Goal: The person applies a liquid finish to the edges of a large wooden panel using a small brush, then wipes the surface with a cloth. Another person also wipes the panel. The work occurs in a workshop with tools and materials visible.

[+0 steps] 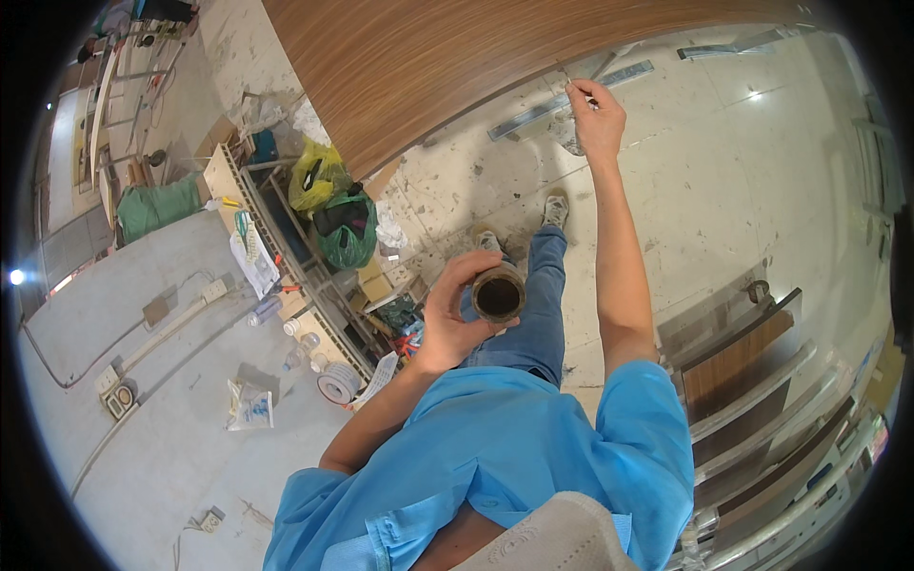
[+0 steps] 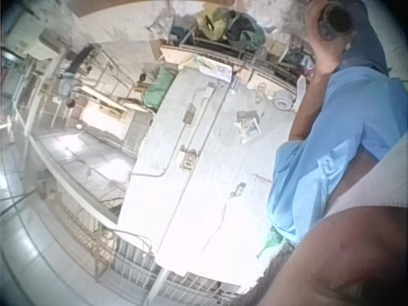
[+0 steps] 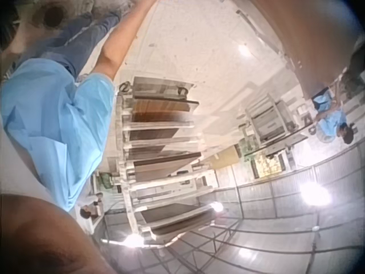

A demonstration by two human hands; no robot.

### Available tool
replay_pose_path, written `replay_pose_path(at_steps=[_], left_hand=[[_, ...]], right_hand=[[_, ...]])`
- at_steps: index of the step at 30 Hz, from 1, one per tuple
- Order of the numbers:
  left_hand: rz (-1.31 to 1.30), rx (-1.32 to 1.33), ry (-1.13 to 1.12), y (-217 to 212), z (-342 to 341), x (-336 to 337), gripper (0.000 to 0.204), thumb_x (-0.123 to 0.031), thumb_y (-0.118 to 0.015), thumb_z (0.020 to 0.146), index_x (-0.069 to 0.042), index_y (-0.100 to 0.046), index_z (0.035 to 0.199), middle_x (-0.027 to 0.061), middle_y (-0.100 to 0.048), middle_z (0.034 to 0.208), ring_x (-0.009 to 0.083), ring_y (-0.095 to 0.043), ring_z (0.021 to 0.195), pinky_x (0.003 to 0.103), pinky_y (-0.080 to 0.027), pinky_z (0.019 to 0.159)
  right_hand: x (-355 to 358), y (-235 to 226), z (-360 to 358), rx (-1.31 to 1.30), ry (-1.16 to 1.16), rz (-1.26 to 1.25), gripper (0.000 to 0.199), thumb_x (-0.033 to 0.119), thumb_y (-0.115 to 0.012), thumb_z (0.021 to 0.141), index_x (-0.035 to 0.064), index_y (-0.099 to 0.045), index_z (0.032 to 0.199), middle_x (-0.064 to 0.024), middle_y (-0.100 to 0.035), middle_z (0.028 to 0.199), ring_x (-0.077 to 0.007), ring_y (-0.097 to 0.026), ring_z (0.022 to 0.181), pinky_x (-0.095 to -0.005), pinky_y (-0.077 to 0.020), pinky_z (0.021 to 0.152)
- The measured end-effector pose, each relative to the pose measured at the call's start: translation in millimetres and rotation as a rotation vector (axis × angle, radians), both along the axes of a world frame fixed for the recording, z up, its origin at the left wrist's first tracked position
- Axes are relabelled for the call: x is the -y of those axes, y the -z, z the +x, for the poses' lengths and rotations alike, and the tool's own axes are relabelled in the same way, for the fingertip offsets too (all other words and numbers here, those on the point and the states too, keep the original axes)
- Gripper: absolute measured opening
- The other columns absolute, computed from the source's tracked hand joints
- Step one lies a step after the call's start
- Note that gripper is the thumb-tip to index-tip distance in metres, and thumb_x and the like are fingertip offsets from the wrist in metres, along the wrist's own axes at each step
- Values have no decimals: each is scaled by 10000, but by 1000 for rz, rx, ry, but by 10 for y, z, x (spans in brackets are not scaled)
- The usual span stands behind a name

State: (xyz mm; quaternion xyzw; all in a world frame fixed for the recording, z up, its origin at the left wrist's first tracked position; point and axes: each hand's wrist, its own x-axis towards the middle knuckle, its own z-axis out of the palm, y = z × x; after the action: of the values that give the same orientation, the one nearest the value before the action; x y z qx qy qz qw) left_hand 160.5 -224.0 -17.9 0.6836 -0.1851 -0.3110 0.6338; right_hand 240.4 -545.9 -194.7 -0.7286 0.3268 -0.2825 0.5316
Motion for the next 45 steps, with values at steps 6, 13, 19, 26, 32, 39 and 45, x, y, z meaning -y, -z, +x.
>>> replay_pose_path(at_steps=[6,13,19,26,32,39,45], left_hand=[[20,34,26,4,28,7,827,54,-947,685,-26,-581,1422,142,-538,1478,255,-545,1381,386,-440,1175],[34,34,36,29,-4,27,826,53,-952,676,-30,-588,1413,139,-540,1475,258,-546,1377,386,-435,1176],[13,36,43,8,-13,64,829,50,-953,676,-28,-584,1414,139,-541,1474,259,-546,1376,388,-430,1181],[20,0,-18,-9,-47,73,800,43,-953,676,-59,-622,1397,129,-601,1434,281,-569,1371,416,-449,1175],[25,50,45,29,-30,51,834,57,-952,672,-25,-581,1414,149,-535,1483,265,-542,1386,393,-440,1182],[25,16,-15,12,-57,58,776,21,-956,678,-59,-637,1381,122,-603,1428,295,-563,1378,424,-443,1181],[-1,29,-4,14,-60,39,779,22,-951,693,-48,-622,1396,127,-588,1444,289,-542,1398,421,-423,1186]], right_hand=[[427,-30,70,-25,258,-44,215,217,-787,947,45,-813,1072,-100,-800,985,-213,-726,923,-329,-550,865],[312,5,31,17,110,-33,217,205,-785,938,27,-801,1060,-97,-796,989,-198,-721,950,-323,-543,886],[415,-69,52,-10,239,-75,200,183,-791,930,35,-801,1063,-82,-788,969,-200,-722,933,-317,-542,882],[430,-7,54,49,100,-73,205,194,-799,931,32,-804,1056,-99,-790,963,-191,-720,922,-320,-548,861],[618,-11,107,-16,244,-106,209,198,-789,931,35,-805,1060,-117,-792,959,-221,-731,912,-333,-549,862],[571,-26,91,-39,173,-122,211,201,-781,931,34,-803,1058,-123,-791,982,-236,-733,909,-345,-553,861],[-380,17,47,5,-107,-32,138,150,-772,937,46,-790,1024,-108,-788,998,-217,-740,933,-331,-558,855]])
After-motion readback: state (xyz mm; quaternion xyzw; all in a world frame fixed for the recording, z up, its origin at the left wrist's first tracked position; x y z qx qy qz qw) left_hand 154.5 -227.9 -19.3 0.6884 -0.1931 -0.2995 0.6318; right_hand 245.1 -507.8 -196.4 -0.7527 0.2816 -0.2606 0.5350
